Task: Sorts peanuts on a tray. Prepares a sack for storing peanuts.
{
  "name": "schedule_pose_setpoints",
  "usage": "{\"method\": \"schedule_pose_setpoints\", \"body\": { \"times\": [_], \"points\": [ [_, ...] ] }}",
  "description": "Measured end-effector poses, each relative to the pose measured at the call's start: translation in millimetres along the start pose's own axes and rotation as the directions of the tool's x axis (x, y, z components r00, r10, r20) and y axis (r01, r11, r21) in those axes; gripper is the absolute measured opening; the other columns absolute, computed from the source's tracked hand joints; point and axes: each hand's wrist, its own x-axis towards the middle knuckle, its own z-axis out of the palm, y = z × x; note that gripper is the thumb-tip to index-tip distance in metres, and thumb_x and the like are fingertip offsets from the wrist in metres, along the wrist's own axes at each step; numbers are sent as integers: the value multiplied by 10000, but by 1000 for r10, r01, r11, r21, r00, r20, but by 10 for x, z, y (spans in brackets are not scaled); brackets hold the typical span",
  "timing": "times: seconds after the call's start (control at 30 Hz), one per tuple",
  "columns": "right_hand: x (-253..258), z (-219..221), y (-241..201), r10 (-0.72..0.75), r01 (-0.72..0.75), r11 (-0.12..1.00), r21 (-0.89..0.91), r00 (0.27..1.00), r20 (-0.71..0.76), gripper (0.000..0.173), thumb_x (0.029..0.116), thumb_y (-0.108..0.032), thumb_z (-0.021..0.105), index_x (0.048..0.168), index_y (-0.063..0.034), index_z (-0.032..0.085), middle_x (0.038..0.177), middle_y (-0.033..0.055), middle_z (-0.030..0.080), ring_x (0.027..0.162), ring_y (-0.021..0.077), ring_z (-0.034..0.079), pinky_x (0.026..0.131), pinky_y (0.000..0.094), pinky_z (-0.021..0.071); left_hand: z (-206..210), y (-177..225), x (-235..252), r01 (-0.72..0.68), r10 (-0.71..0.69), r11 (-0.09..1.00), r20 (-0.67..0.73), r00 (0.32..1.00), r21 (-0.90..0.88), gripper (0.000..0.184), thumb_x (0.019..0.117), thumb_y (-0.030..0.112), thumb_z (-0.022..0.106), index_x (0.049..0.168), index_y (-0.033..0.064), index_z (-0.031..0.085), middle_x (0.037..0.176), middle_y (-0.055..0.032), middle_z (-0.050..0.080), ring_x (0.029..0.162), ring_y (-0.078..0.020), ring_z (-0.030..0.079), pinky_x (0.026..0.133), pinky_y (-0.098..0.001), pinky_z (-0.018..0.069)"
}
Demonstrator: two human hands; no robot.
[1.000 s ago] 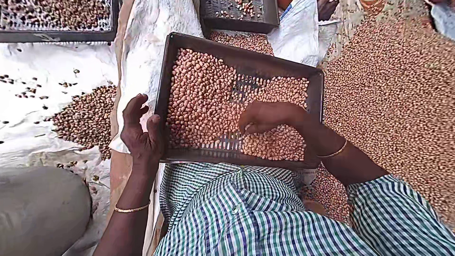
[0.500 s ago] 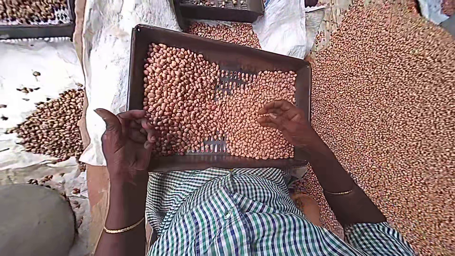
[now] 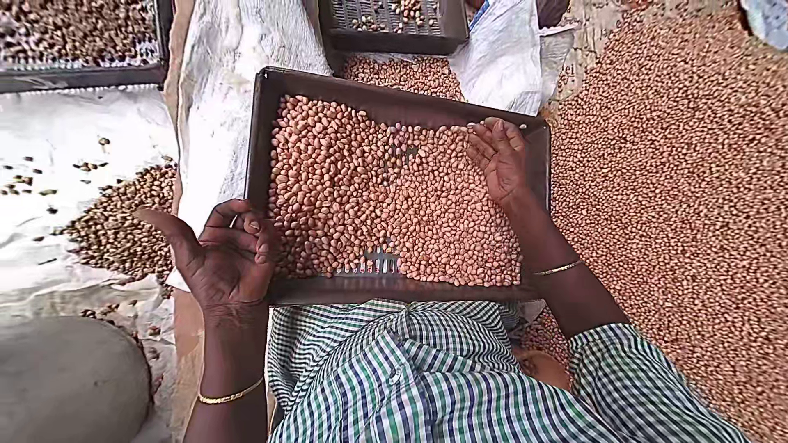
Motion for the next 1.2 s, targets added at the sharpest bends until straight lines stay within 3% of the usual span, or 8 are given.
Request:
{"method": "schedule_pose_setpoints", "body": {
  "times": [0.13,0.27,0.43,0.57,0.67,0.8,0.93,1.2],
  "points": [
    [-421,26,45,-174,214,972,-98,935,308,265,1083,-103,383,1290,-13,522,1285,46,648,1176,103,649,1018,297,533,45,8,-15,-4,0,995,-49,999,-97,927,909,823,44,932,117,644,706,-3,612,553,-73,591,474,-175,485],
    [-143,226,-17,-274,269,961,60,909,315,306,994,7,383,1292,3,452,1235,55,665,1137,135,673,999,327,551,-29,31,30,-12,12,996,5,1000,-89,928,853,893,114,934,144,656,703,16,612,552,-57,589,476,-160,486],
    [-593,395,-39,-62,151,982,-110,819,570,252,1033,6,441,1268,40,529,1189,85,684,1048,117,706,948,280,576,-12,47,12,-13,14,999,15,1000,-52,894,884,859,79,958,169,643,707,38,596,546,-41,565,473,-150,460],
    [-961,58,153,-98,453,780,-432,770,630,156,961,-31,649,1066,62,718,1333,176,640,1193,172,647,1007,266,516,-35,51,-14,-19,17,1000,84,996,14,907,885,854,51,1003,174,639,724,53,593,553,-22,548,489,-137,449],
    [-1151,-89,275,-120,545,688,-479,737,666,149,919,-18,658,993,70,753,1320,238,651,1228,295,650,1035,345,511,-4,49,-17,-37,30,997,98,995,73,918,880,852,20,1035,198,645,755,63,605,582,-20,563,519,-135,457],
    [-1237,-162,479,-227,772,487,-409,564,794,159,934,-17,618,925,72,749,1272,246,678,1112,340,709,940,363,568,-9,29,-67,-57,48,994,92,995,99,906,877,836,-40,1055,217,598,752,83,556,557,5,513,499,-118,423],
    [-1120,-49,313,-250,699,609,-374,617,746,151,899,0,611,925,73,740,1199,233,702,1131,279,691,978,296,534,26,31,-59,-58,53,996,73,996,63,915,877,843,-31,1037,209,609,732,83,557,548,10,507,489,-109,411],
    [-1271,70,401,-270,762,456,-459,610,745,151,906,-42,655,985,9,773,926,185,718,875,320,702,811,388,563,22,32,-99,-47,42,997,81,996,57,903,880,841,-22,1035,210,604,702,84,518,514,8,468,467,-116,387]
  ]
}}
